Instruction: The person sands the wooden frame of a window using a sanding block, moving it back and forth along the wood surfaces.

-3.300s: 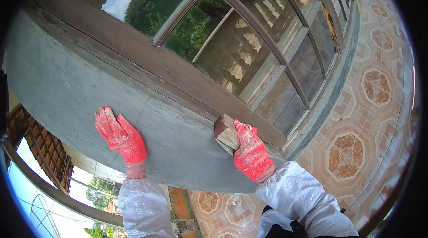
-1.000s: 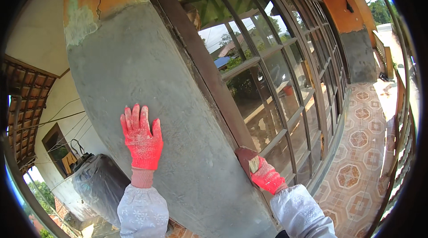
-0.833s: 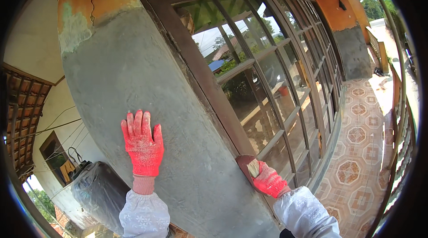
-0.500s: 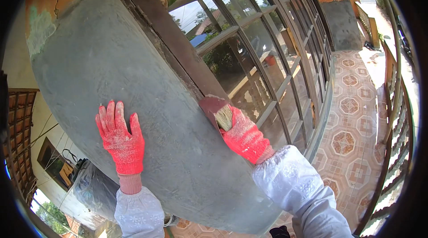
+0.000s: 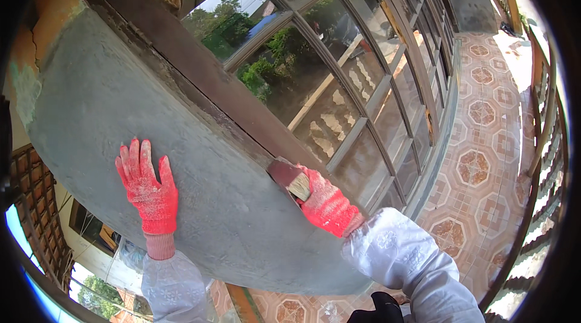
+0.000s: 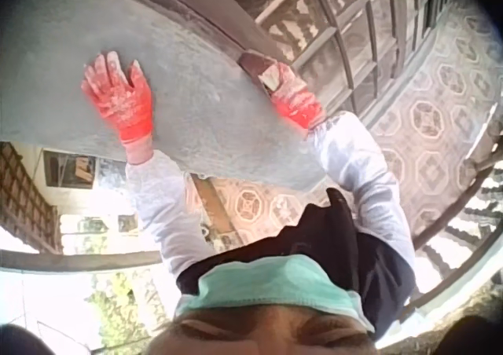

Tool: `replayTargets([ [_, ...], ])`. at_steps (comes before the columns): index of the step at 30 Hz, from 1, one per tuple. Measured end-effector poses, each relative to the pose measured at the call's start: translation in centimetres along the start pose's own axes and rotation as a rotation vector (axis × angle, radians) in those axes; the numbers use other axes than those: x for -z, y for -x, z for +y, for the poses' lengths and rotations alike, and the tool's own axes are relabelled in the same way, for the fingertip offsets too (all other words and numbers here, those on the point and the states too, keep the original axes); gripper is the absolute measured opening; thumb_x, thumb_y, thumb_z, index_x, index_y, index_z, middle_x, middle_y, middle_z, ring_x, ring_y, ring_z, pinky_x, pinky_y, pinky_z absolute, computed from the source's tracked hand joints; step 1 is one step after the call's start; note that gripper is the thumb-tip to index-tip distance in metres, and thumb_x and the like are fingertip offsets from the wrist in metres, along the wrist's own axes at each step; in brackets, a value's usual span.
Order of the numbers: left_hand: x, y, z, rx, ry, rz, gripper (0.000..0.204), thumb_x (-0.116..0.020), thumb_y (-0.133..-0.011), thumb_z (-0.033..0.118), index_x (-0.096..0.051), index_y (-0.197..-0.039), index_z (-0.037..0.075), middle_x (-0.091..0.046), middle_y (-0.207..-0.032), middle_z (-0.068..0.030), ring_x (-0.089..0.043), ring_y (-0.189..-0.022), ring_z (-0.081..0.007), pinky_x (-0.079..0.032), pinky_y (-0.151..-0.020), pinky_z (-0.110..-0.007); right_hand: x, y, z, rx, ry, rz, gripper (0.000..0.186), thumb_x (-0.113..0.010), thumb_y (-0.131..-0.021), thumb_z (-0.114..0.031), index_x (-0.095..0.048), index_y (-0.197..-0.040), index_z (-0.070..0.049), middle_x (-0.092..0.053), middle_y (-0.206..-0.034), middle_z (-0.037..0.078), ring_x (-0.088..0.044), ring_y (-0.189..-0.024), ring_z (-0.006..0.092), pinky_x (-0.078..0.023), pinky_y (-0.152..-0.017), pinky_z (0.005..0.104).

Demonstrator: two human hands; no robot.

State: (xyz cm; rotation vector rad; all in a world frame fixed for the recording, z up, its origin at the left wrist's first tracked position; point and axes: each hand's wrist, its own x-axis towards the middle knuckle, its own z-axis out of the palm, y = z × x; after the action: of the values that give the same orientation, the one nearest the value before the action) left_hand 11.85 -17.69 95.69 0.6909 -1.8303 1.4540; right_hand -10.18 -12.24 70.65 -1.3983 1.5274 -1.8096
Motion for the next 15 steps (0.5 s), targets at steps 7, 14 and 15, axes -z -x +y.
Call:
replayTargets([
  [7,-1.1,0.1,0.8,0.018,-0.136,-0.028,0.047,-0.064,-0.089,0.017,-0.052,-0.133,0.004,-0.048,-0.143,-0.0151,-0.040,-0.136,-0.0377,-0.027,-0.115,-0.052,-0.1,-0.8,-1.5,0.168,-0.060,0.069,0.063,-0.072,-0.080,-0.010,-0.047,-0.138,-0.007,-0.057,-0.130,0.017,-0.055,-0.124,0.0321,-0.044,-0.103,0.0375],
  [14,-1.1,0.5,1.0,0.015,-0.162,-0.048,0.047,-0.062,-0.089,0.013,-0.052,-0.135,0.002,-0.049,-0.143,-0.0153,-0.041,-0.135,-0.0376,-0.028,-0.115,-0.051,-0.7,-0.8,0.0,0.317,-0.174,0.107,0.063,-0.064,-0.072,0.003,-0.045,-0.132,0.003,-0.052,-0.129,0.023,-0.051,-0.122,0.0402,-0.038,-0.108,0.0425],
  [15,-1.0,0.5,0.9,0.008,-0.184,-0.052,0.046,-0.061,-0.090,0.009,-0.052,-0.135,0.002,-0.049,-0.143,-0.0144,-0.041,-0.135,-0.0365,-0.029,-0.115,-0.049,-1.4,0.5,3.2,0.287,-0.183,0.119,0.062,-0.065,-0.072,0.003,-0.046,-0.131,0.003,-0.052,-0.128,0.022,-0.051,-0.122,0.0398,-0.038,-0.108,0.0424],
])
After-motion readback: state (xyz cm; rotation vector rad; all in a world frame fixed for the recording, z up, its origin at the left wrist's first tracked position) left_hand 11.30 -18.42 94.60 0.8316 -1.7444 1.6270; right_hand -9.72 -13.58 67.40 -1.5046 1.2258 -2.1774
